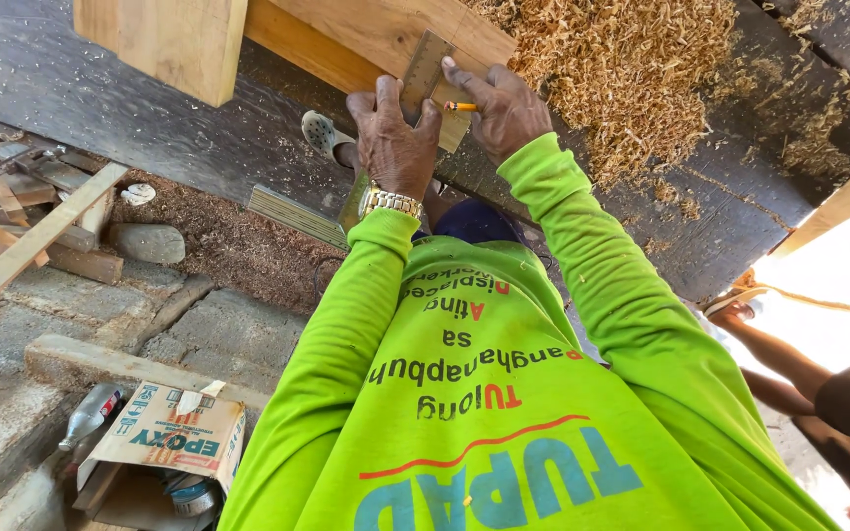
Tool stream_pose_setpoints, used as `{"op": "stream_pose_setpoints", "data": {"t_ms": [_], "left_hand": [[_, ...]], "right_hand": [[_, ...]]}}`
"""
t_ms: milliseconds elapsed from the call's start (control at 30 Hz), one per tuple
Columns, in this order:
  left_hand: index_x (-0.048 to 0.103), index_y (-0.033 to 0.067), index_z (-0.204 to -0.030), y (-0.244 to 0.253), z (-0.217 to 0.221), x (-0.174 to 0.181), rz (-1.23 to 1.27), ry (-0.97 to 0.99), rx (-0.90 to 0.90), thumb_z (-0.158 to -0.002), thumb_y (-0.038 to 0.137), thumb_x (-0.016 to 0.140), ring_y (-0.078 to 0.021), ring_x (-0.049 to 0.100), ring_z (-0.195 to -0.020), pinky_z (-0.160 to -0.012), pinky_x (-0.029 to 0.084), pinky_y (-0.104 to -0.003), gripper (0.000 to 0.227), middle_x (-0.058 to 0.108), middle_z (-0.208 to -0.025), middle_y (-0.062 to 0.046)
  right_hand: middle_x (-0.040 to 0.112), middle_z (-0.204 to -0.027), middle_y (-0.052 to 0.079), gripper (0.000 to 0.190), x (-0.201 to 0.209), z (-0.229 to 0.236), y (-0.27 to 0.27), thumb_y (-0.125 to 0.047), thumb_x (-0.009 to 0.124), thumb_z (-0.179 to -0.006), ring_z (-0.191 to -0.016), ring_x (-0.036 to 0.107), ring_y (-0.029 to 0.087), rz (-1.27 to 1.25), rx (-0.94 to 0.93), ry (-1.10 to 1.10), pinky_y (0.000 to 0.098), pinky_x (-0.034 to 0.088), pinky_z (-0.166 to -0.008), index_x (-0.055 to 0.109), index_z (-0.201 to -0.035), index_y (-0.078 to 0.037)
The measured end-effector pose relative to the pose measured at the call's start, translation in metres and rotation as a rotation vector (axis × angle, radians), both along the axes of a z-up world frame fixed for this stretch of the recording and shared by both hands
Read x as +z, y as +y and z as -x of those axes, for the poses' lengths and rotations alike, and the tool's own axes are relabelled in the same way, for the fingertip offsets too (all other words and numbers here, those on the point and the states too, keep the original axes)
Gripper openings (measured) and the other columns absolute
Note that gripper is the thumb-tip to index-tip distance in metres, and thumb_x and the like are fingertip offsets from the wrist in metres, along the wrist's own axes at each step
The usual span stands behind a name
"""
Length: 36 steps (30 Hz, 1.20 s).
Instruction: Measuring and marking wooden planks using a square ruler and a pencil on a workbench.
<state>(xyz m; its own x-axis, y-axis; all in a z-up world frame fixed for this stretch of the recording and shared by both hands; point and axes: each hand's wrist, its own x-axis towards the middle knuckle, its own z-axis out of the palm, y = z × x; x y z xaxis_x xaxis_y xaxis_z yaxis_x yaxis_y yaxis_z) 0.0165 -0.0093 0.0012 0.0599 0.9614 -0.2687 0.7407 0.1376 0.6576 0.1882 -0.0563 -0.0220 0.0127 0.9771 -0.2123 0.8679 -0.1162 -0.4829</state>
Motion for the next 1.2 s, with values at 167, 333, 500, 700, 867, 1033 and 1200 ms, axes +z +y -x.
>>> {"op": "stream_pose_setpoints", "data": {"t_ms": [167,333,500,700,867,1033,1200], "left_hand": [[0.061,0.0116,-0.115,-0.0016,-0.0009,-0.0031,-0.022,-0.012,0.008,-0.084,0.025,0.081,-0.0317,0.067,-0.087,-0.07,0.058,-0.046,0.039,0.051,-0.11,-0.016],[0.061,0.0113,-0.117,-0.0041,-0.0003,-0.0046,-0.07,0.001,-0.009,-0.084,0.024,0.081,-0.0331,0.065,-0.089,-0.072,0.056,-0.047,0.041,0.051,-0.11,-0.017],[0.059,0.0108,-0.118,-0.0026,-0.0002,-0.0032,-0.053,0.0,-0.023,-0.084,0.023,0.08,-0.0336,0.065,-0.089,-0.073,0.055,-0.048,0.042,0.05,-0.111,-0.019],[0.059,0.0116,-0.115,-0.003,-0.0027,-0.0058,-0.082,0.021,-0.007,-0.083,0.024,0.081,-0.0341,0.064,-0.092,-0.075,0.055,-0.048,0.041,0.051,-0.11,-0.017],[0.061,0.0109,-0.116,-0.0017,-0.0022,-0.003,-0.035,0.0,0.007,-0.082,0.024,0.081,-0.035,0.065,-0.092,-0.077,0.055,-0.048,0.041,0.051,-0.11,-0.018],[0.061,0.0103,-0.116,-0.0021,-0.0027,-0.0049,-0.027,0.015,0.007,-0.083,0.024,0.081,-0.0336,0.065,-0.09,-0.075,0.056,-0.048,0.041,0.05,-0.112,-0.018],[0.061,0.0096,-0.118,-0.0032,-0.0018,-0.0074,-0.024,0.008,-0.001,-0.083,0.024,0.081,-0.0318,0.066,-0.09,-0.075,0.057,-0.046,0.043,0.05,-0.112,-0.017]], "right_hand": [[0.054,-0.088,0.007,0.067,-0.0022,-0.0012,-0.0001,-0.006,0.071,-0.091,-0.075,0.06,0.024,0.008,0.025,0.018,0.0397,0.055,-0.064,0.057,-0.152,-0.03],[0.053,-0.088,0.007,0.067,-0.0008,-0.0016,-0.0001,-0.004,0.068,-0.093,-0.075,0.06,0.024,0.009,0.033,0.018,0.0393,0.055,-0.065,0.057,-0.153,-0.032],[0.053,-0.088,0.008,0.065,0.0026,-0.0016,0.0011,-0.005,0.067,-0.094,-0.075,0.06,0.025,0.012,0.025,0.023,0.0409,0.055,-0.065,0.058,-0.152,-0.034],[0.052,-0.088,0.008,0.065,0.0007,-0.0027,-0.0004,-0.008,0.069,-0.094,-0.077,0.06,0.025,-0.019,0.013,0.042,0.0419,0.055,-0.067,0.057,-0.151,-0.035],[0.05,-0.088,0.007,0.068,-0.0008,-0.0025,-0.0018,-0.009,0.072,-0.095,-0.077,0.057,0.024,0.016,0.035,0.047,0.0421,0.054,-0.065,0.053,-0.155,-0.033],[0.05,-0.088,0.007,0.07,0.0022,-0.0021,0.0,-0.009,0.073,-0.092,-0.076,0.057,0.024,0.039,0.039,0.036,0.0409,0.054,-0.064,0.052,-0.155,-0.033],[0.049,-0.089,0.007,0.07,0.0011,-0.0028,-0.0022,-0.009,0.071,-0.092,-0.078,0.057,0.024,0.06,0.027,0.065,0.0406,0.054,-0.066,0.052,-0.155,-0.033]]}}
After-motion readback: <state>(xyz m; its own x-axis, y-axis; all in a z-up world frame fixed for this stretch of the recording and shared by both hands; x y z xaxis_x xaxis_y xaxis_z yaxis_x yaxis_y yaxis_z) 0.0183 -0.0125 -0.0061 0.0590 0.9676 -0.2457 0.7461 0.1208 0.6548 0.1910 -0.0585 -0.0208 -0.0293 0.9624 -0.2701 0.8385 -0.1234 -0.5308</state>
